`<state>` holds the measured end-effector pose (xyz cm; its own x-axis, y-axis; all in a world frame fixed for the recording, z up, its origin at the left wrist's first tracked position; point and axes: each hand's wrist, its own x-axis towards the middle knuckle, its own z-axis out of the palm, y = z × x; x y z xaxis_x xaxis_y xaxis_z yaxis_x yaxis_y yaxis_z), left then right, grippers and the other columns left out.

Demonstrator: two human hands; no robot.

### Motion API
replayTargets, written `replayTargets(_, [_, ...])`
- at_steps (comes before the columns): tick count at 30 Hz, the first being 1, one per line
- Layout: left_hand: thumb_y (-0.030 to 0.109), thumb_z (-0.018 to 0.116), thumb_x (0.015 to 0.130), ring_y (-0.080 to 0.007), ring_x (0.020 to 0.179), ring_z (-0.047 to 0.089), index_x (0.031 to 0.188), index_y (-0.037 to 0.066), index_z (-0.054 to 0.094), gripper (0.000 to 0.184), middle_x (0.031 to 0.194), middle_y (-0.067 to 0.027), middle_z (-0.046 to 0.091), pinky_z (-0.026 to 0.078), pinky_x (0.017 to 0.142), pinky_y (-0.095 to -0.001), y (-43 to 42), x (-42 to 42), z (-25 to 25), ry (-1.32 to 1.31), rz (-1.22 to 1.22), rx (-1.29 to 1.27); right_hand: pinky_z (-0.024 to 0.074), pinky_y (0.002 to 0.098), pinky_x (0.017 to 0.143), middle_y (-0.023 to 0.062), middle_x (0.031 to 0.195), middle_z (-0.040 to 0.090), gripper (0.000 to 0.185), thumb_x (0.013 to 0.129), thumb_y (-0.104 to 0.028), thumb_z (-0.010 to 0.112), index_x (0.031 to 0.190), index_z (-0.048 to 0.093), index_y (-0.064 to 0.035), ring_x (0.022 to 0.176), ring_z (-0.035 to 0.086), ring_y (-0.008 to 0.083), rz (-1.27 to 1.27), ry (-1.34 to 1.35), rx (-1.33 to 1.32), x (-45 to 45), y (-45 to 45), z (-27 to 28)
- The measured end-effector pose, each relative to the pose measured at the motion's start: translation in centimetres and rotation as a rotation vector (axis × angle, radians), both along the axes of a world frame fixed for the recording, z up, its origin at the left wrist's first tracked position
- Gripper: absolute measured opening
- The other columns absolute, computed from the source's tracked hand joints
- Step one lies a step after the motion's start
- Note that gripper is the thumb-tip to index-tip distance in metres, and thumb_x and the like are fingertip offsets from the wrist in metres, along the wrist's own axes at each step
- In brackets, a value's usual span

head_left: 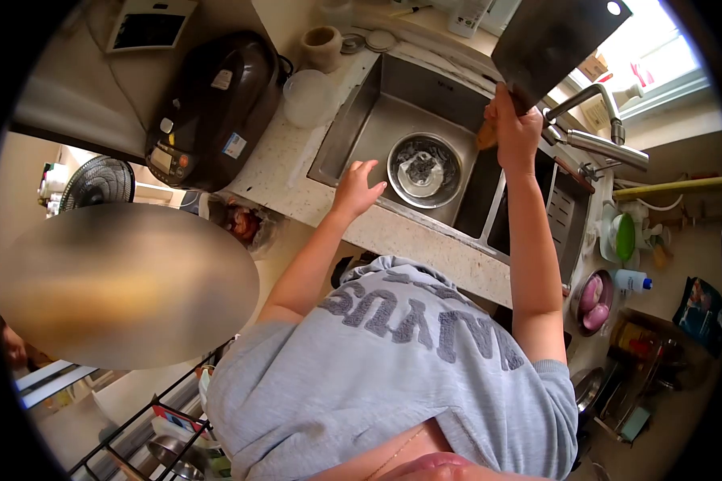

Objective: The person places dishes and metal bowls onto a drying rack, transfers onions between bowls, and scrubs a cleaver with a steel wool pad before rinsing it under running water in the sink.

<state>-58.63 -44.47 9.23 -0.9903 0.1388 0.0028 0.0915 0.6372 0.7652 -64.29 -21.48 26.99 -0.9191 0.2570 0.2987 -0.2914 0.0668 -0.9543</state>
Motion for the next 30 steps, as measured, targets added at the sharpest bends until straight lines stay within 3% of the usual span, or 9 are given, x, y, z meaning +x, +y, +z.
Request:
replayTargets(3, [0.02, 0.066, 0.072, -0.0292, 0.101, 0.052, 0.112, 0.005, 0.052, 0.045, 0.108, -0.0147, 0.053, 0.043, 0.084, -0.0357, 0.4, 0.5, 1.2, 0.008, -0.024, 0.03, 0.0372, 0.026, 0.043, 0.0012, 0.048, 0.049, 0.032, 0.084, -0.023, 0.056, 0.061, 0.054, -0.0011, 0.044, 0.048, 0.0091, -0.126, -0.096, 0.102, 0.7, 0.2, -4.9])
replayTargets(4, [0.02, 0.066, 0.073, -0.0291, 0.101, 0.052, 0.111, 0.005, 0.052, 0.044, 0.107, -0.0147, 0.053, 0.043, 0.084, -0.0355, 0.6, 0.9, 1.4, 0.007, -0.036, 0.04, 0.0387, 0.0341, 0.041, 0.0084, 0.049, 0.053, 0.033, 0.083, -0.022, 0.055, 0.06, 0.054, 0.0021, 0.039, 0.052, 0.0189, -0.204, -0.143, 0.405, 1.1, 0.8, -7.5])
replayTargets(6, [0.017, 0.066, 0.073, -0.0263, 0.099, 0.053, 0.111, 0.004, 0.052, 0.043, 0.106, -0.0133, 0.054, 0.043, 0.084, -0.0334, 0.6, 1.1, 1.5, 0.045, -0.037, 0.036, 0.0465, 0.0429, 0.059, 0.0249, 0.069, 0.058, 0.032, 0.075, -0.027, 0.056, 0.069, 0.061, 0.004, 0.067, 0.059, 0.0378, -0.243, -0.391, 0.693, 1.5, 2.5, -13.1])
replayTargets(8, [0.015, 0.066, 0.073, -0.0247, 0.098, 0.054, 0.111, 0.003, 0.053, 0.041, 0.105, -0.0126, 0.055, 0.043, 0.084, -0.0321, 0.1, 0.8, 1.9, 0.064, -0.029, 0.021, 0.0462, 0.0424, 0.062, 0.0226, 0.07, 0.059, 0.03, 0.074, -0.027, 0.055, 0.07, 0.062, 0.0014, 0.07, 0.059, 0.0371, -0.221, -0.54, 0.711, 2.5, 2.9, -15.4])
replayTargets(14, [0.015, 0.065, 0.073, -0.0267, 0.094, 0.055, 0.106, 0.001, 0.055, 0.037, 0.1, -0.0141, 0.056, 0.044, 0.081, -0.034, -0.6, 0.1, 2.2, 0.132, -0.035, 0.093, 0.0439, 0.0427, 0.056, 0.0218, 0.067, 0.056, 0.024, 0.076, -0.018, 0.052, 0.065, 0.059, 0.0012, 0.064, 0.057, 0.0383, -0.175, -0.085, 0.57, 2.1, 1.5, -7.8])
replayTargets(16, [0.012, 0.065, 0.073, -0.0248, 0.094, 0.055, 0.107, 0.001, 0.055, 0.037, 0.098, -0.0136, 0.057, 0.044, 0.081, -0.0335, -0.1, -0.5, 1.7, 0.136, -0.075, 0.052, 0.0466, 0.0412, 0.058, 0.0209, 0.069, 0.058, 0.025, 0.075, -0.022, 0.054, 0.066, 0.061, 0.0, 0.066, 0.058, 0.0368, -0.19, -0.133, 0.759, 1.7, 2.6, -11.4])
replayTargets(18, [0.01, 0.064, 0.074, -0.0224, 0.094, 0.056, 0.108, 0.002, 0.056, 0.036, 0.099, -0.0119, 0.057, 0.044, 0.081, -0.0315, 0.6, -0.7, 1.0, 0.115, -0.061, 0.133, 0.0458, 0.0421, 0.058, 0.0184, 0.071, 0.06, 0.022, 0.073, -0.023, 0.058, 0.066, 0.062, -0.0022, 0.065, 0.059, 0.0342, -0.182, -0.575, 0.93, 1.9, 3.4, -12.9])
replayTargets(24, [0.008, 0.06, 0.078, -0.0166, 0.089, 0.057, 0.108, 0.002, 0.056, 0.031, 0.098, -0.0086, 0.057, 0.045, 0.077, -0.0263, 0.9, -2.3, 0.8, -0.003, -0.13, 0.144, 0.0495, 0.041, 0.067, 0.0173, 0.07, 0.062, 0.021, 0.071, -0.026, 0.057, 0.071, 0.066, -0.0073, 0.071, 0.06, 0.0347, -0.141, -0.389, 0.666, 5.1, 3.5, -12.0])
replayTargets(30, [0.011, 0.06, 0.079, -0.0161, 0.088, 0.058, 0.109, 0.005, 0.057, 0.031, 0.104, -0.0099, 0.057, 0.046, 0.078, -0.0263, 2.9, -4.6, -0.3, -0.069, -0.205, 0.05, 0.0507, 0.037, 0.066, 0.0116, 0.074, 0.065, 0.018, 0.068, -0.029, 0.062, 0.07, 0.067, -0.0114, 0.072, 0.064, 0.0286, -0.187, -0.588, 1.058, 8.1, 7.5, -11.1])
